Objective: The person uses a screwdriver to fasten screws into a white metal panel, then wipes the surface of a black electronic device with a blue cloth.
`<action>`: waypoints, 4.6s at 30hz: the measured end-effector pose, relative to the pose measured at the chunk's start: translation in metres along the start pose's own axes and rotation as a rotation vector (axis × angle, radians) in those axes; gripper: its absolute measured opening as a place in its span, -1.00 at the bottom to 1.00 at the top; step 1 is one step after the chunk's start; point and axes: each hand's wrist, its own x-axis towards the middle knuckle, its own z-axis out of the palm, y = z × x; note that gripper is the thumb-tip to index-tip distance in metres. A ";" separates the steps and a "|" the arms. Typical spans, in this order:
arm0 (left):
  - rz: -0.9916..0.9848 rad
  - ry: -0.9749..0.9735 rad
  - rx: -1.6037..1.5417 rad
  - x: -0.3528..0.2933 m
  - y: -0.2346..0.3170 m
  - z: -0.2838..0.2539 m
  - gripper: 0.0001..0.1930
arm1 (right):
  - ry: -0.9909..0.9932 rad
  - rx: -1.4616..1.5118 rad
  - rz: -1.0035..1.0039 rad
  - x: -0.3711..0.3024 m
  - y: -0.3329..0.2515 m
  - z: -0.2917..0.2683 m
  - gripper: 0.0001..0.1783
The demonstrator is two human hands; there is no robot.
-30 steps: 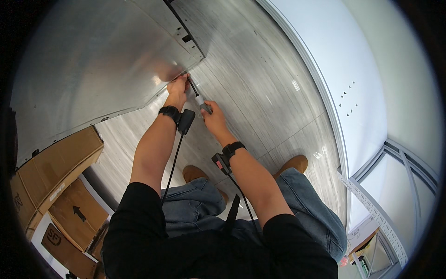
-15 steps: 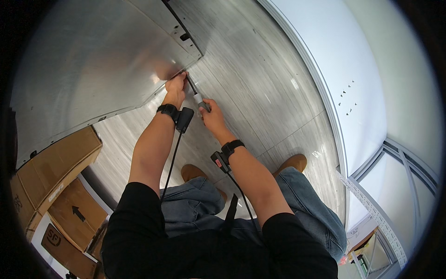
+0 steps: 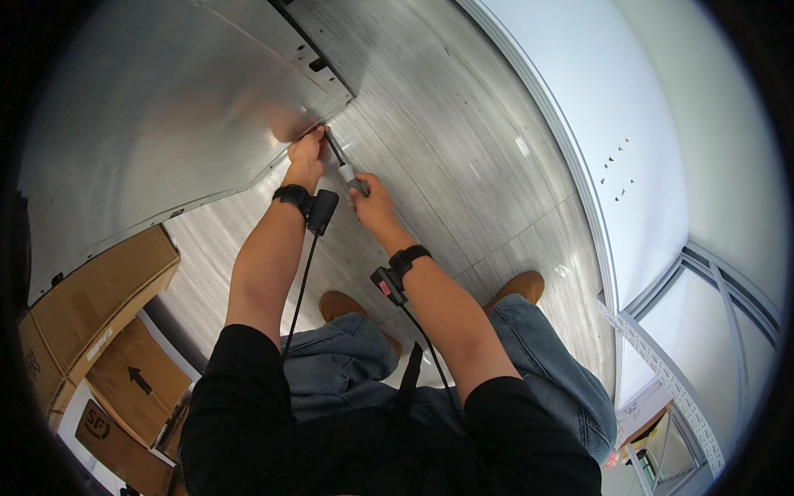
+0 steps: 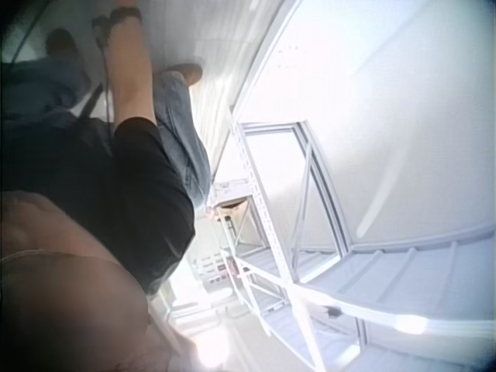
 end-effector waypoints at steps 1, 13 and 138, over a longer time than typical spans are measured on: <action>-0.005 -0.003 -0.007 0.002 0.000 -0.001 -0.87 | 0.000 0.007 -0.001 0.000 0.000 0.000 -0.61; -0.033 -0.012 0.052 -0.014 0.005 0.004 -0.89 | 0.097 -0.041 0.006 0.002 0.010 -0.005 -0.58; -0.006 0.027 0.004 -0.008 0.007 0.000 -0.93 | -0.022 0.339 0.281 -0.013 -0.010 -0.012 -0.50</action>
